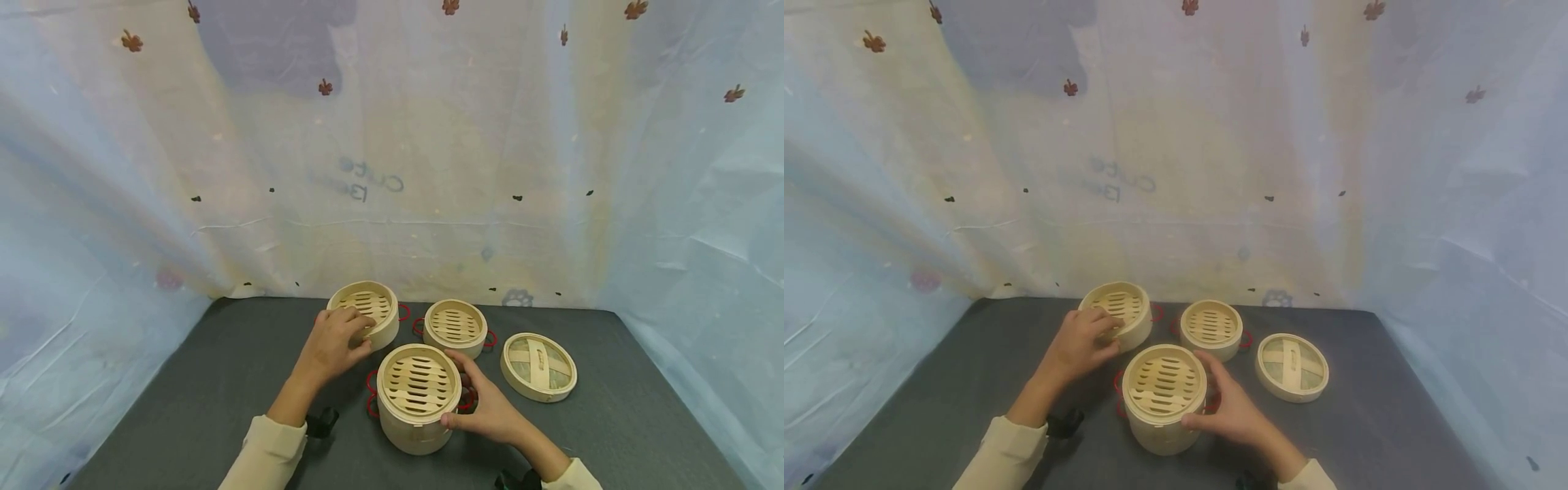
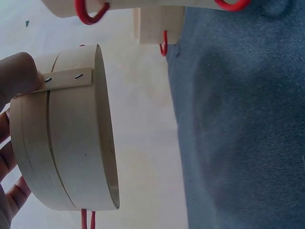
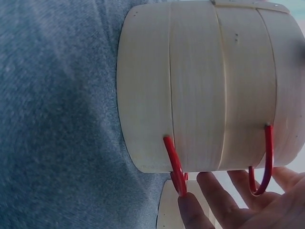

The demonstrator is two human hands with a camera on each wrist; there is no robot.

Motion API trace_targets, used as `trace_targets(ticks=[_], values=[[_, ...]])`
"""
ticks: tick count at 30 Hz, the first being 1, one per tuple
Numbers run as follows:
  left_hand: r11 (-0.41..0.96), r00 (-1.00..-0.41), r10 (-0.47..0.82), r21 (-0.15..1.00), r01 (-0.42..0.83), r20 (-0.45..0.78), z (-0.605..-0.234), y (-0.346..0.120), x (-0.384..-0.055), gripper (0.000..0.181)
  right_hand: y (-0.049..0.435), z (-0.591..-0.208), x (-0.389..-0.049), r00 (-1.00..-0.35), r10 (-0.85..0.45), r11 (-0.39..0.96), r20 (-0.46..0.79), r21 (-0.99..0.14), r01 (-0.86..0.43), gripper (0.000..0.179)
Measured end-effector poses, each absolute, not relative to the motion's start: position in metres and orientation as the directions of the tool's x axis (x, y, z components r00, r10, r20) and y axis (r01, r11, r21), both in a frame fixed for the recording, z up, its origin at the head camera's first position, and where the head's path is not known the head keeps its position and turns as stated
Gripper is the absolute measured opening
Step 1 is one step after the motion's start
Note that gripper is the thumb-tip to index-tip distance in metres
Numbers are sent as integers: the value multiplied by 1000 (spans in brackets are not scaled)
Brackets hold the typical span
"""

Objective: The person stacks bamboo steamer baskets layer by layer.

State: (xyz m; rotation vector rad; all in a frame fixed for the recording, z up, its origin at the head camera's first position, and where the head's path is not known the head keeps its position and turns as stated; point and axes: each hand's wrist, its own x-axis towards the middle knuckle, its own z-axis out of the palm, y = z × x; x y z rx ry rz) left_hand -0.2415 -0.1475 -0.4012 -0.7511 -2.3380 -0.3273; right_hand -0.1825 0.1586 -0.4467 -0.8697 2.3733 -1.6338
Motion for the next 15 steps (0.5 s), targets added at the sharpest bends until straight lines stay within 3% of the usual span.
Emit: trace_targets(ticks=[15], values=[[751, -533, 465, 5, 661, 707, -375, -142, -222, 24, 159, -447, -183, -817, -533, 242, 217, -887, -394, 93]])
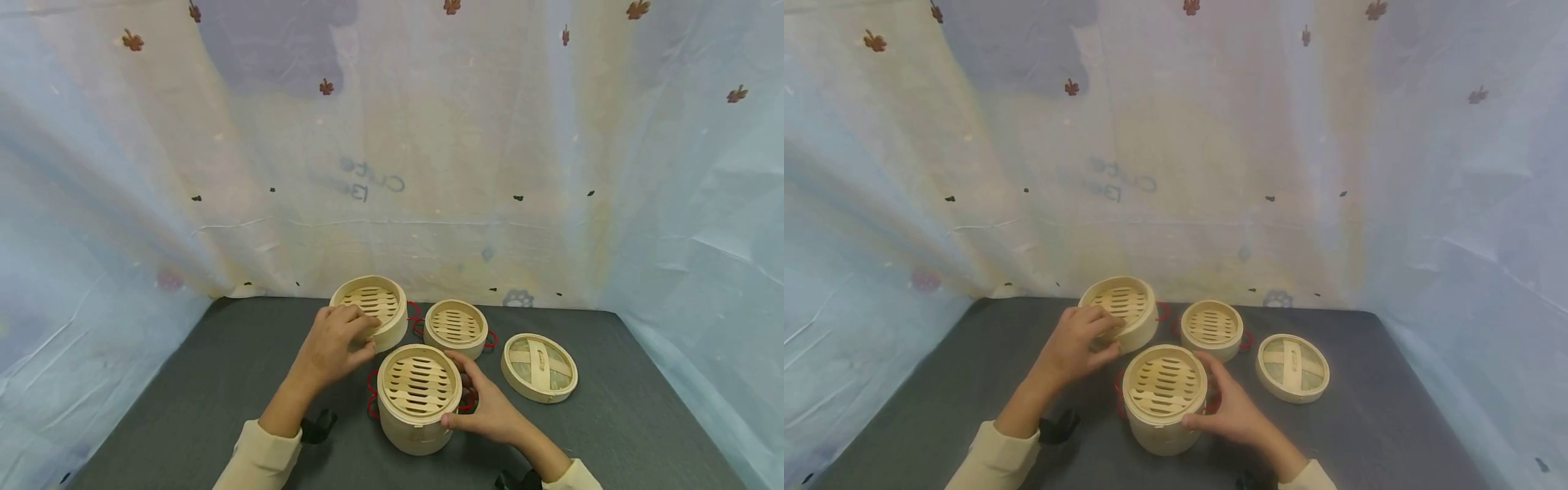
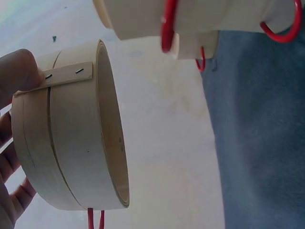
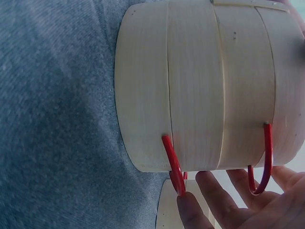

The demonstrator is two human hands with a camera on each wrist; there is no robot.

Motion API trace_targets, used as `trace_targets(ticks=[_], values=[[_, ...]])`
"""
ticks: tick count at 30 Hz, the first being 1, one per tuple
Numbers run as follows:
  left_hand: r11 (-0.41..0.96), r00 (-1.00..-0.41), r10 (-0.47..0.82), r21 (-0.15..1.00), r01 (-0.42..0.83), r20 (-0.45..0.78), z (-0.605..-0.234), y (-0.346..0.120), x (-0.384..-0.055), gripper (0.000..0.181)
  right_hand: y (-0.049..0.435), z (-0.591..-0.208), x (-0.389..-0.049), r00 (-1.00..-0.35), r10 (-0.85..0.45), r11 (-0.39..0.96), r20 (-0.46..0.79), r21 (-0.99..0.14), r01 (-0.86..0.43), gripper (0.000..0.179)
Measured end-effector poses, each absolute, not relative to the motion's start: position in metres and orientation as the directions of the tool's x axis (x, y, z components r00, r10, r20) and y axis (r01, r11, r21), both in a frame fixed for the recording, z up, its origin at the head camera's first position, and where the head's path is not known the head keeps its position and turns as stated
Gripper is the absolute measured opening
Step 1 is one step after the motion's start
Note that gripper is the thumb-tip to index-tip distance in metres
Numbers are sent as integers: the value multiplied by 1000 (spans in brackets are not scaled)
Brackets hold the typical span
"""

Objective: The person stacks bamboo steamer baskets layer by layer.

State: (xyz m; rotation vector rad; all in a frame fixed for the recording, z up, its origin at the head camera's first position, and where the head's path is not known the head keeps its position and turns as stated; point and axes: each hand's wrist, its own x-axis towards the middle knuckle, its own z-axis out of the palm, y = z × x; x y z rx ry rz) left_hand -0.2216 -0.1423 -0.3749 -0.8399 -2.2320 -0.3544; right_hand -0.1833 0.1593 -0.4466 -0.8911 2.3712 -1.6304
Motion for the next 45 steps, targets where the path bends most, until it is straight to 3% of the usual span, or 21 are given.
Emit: trace_targets(ticks=[17, 45], values=[[659, -425, 516, -28, 752, 744, -358, -129, -199, 24, 159, -447, -184, -804, -545, 219, 237, -886, -409, 92], [576, -376, 602, -58, 816, 704, -353, -110, -166, 26, 162, -449, -185, -830, -518, 262, 207, -885, -385, 93]])
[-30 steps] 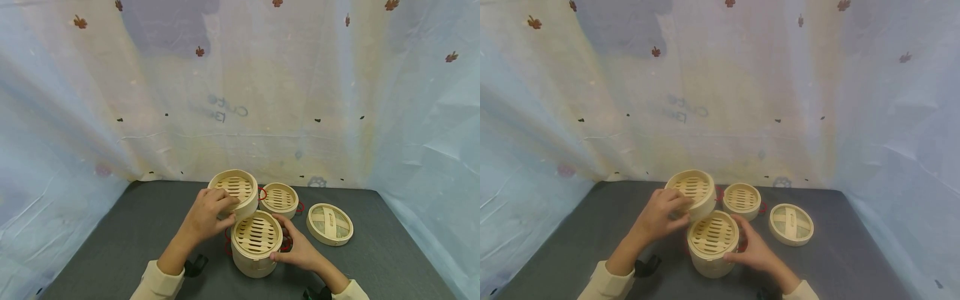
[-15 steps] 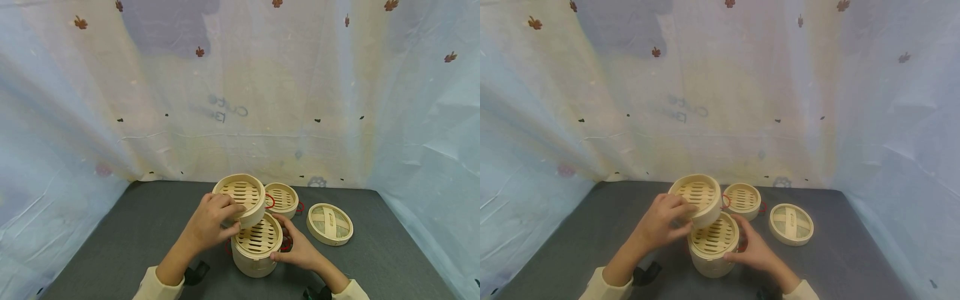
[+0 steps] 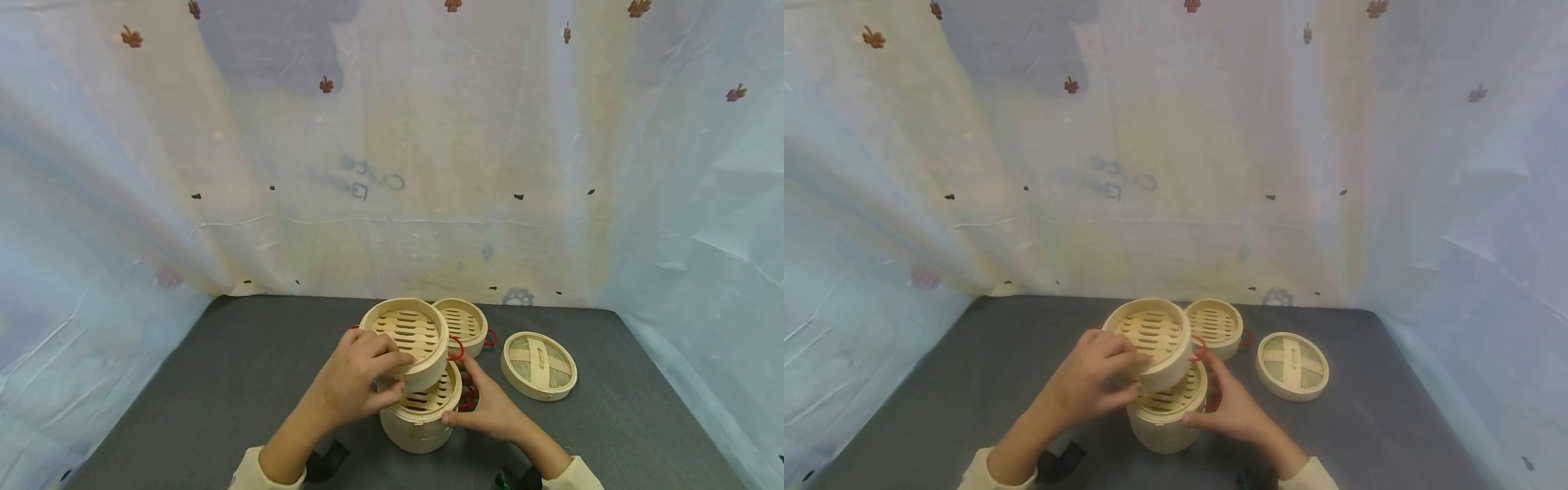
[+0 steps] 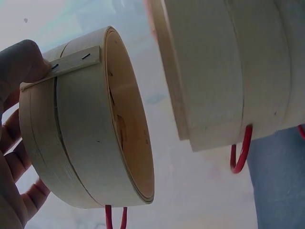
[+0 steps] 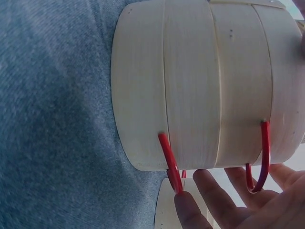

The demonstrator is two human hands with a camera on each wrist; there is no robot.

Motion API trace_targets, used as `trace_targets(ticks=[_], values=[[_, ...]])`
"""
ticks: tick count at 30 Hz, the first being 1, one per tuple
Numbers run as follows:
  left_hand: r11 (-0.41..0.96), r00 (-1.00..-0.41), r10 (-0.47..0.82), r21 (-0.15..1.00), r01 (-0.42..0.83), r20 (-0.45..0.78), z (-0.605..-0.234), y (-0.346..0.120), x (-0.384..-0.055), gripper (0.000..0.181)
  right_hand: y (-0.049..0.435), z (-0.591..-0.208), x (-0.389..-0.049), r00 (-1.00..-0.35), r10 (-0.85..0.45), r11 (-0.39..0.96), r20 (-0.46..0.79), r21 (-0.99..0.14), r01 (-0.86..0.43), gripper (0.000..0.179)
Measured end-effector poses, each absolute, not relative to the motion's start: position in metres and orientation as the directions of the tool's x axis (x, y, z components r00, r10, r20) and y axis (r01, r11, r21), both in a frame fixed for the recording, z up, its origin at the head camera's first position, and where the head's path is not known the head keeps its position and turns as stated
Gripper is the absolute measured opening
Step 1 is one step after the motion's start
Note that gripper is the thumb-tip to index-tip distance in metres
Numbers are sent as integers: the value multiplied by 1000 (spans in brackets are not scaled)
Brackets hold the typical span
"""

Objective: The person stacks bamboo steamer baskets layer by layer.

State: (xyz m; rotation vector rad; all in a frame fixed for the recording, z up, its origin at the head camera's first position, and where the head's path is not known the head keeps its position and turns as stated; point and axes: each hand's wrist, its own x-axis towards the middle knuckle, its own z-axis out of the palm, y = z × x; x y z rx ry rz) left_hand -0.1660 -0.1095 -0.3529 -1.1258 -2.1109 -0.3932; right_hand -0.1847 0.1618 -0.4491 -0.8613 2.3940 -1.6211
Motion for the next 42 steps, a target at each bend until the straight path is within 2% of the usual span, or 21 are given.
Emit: trace_targets(ticks=[10, 20, 37, 42], values=[[540, -323, 616, -87, 837, 719, -362, -104, -163, 27, 163, -449, -183, -829, -521, 259, 204, -887, -381, 95], [529, -319, 630, -91, 844, 708, -365, -100, -157, 28, 162, -447, -182, -845, -512, 275, 153, -903, -330, 91], [524, -290, 654, -142, 839, 699, -371, -93, -157, 28, 160, -447, -181, -834, -515, 205, 197, -916, -343, 99], [525, -285, 657, -152, 837, 698, -371, -91, -156, 28, 160, -447, -181, -834, -499, 220, 234, -897, -384, 100]])
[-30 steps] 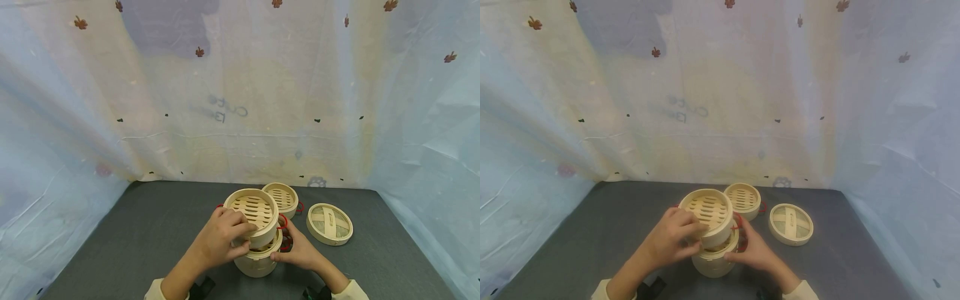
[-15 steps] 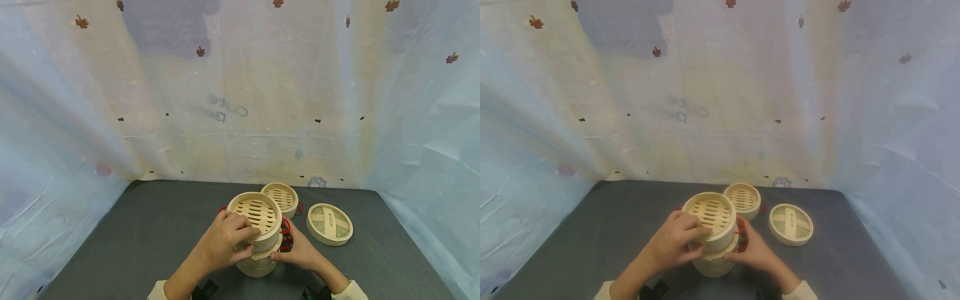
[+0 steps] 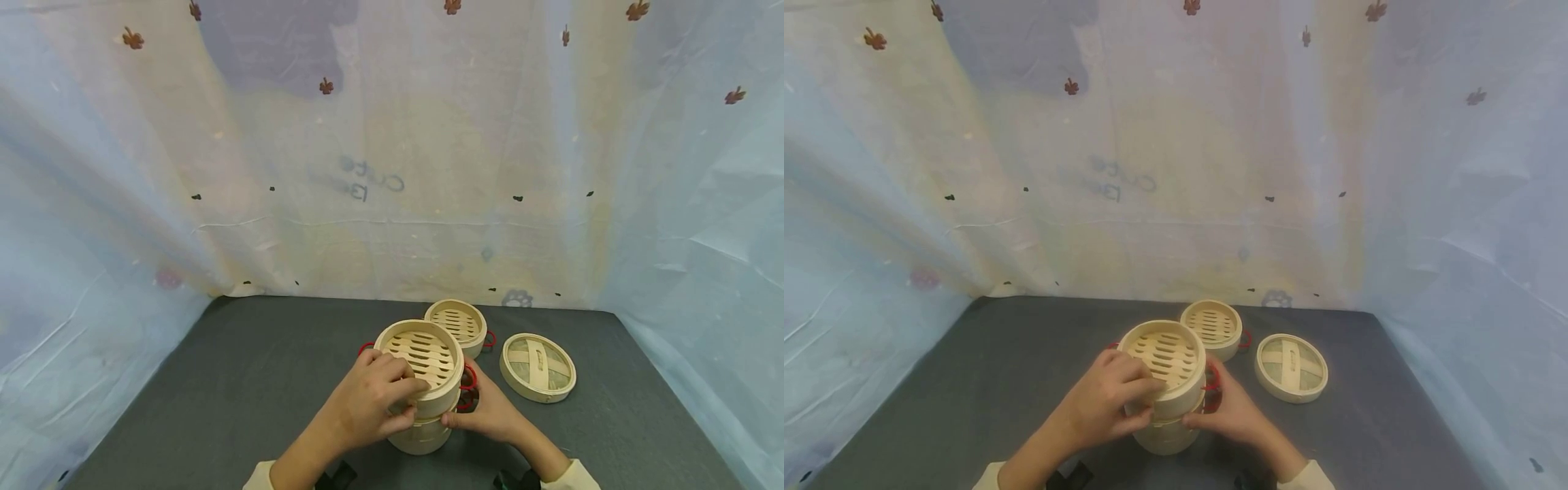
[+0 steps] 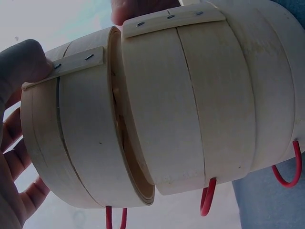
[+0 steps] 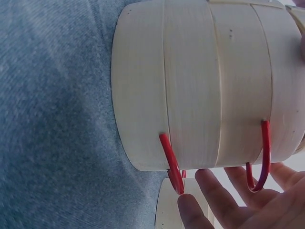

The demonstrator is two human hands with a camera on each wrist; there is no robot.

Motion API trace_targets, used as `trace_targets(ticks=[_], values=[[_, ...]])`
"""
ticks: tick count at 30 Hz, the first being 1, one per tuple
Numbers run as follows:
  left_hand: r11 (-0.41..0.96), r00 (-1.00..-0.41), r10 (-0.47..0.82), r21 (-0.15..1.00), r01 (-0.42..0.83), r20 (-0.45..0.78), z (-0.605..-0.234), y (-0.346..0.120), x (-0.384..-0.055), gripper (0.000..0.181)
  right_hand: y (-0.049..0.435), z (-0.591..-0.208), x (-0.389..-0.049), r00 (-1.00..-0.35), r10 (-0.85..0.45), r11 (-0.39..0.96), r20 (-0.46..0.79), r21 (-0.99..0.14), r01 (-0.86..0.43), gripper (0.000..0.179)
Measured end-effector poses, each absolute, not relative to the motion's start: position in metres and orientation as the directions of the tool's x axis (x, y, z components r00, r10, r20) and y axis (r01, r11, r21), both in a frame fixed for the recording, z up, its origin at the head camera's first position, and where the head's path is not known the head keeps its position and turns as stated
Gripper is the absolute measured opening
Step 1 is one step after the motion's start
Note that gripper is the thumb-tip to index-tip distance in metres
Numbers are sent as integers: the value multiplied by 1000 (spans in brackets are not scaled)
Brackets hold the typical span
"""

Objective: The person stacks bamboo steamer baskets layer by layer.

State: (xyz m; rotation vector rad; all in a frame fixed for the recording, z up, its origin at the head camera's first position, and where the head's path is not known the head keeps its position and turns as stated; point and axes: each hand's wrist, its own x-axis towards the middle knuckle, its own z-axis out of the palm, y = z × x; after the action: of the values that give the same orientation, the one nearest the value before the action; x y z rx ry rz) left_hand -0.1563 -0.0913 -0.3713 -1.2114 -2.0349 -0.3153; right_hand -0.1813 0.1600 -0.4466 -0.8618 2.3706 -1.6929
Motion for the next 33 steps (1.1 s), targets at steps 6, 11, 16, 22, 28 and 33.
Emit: trace_targets(ticks=[6, 11, 16, 22, 28, 33], values=[[528, -288, 658, -152, 836, 696, -373, -91, -155, 28, 161, -449, -182, -822, -502, 218, 269, -880, -421, 100], [529, -291, 660, -153, 835, 693, -375, -91, -155, 28, 162, -450, -182, -822, -499, 238, 273, -870, -433, 102], [538, -318, 660, -133, 832, 680, -377, -90, -154, 29, 162, -449, -182, -823, -502, 249, 266, -867, -432, 104], [545, -335, 660, -121, 830, 672, -379, -90, -154, 30, 162, -446, -181, -838, -485, 284, 251, -861, -421, 103], [551, -359, 657, -96, 829, 663, -379, -90, -152, 29, 162, -446, -181, -844, -478, 303, 244, -856, -419, 103], [551, -366, 653, -84, 830, 663, -379, -91, -151, 28, 161, -445, -180, -849, -471, 314, 240, -854, -415, 104]])
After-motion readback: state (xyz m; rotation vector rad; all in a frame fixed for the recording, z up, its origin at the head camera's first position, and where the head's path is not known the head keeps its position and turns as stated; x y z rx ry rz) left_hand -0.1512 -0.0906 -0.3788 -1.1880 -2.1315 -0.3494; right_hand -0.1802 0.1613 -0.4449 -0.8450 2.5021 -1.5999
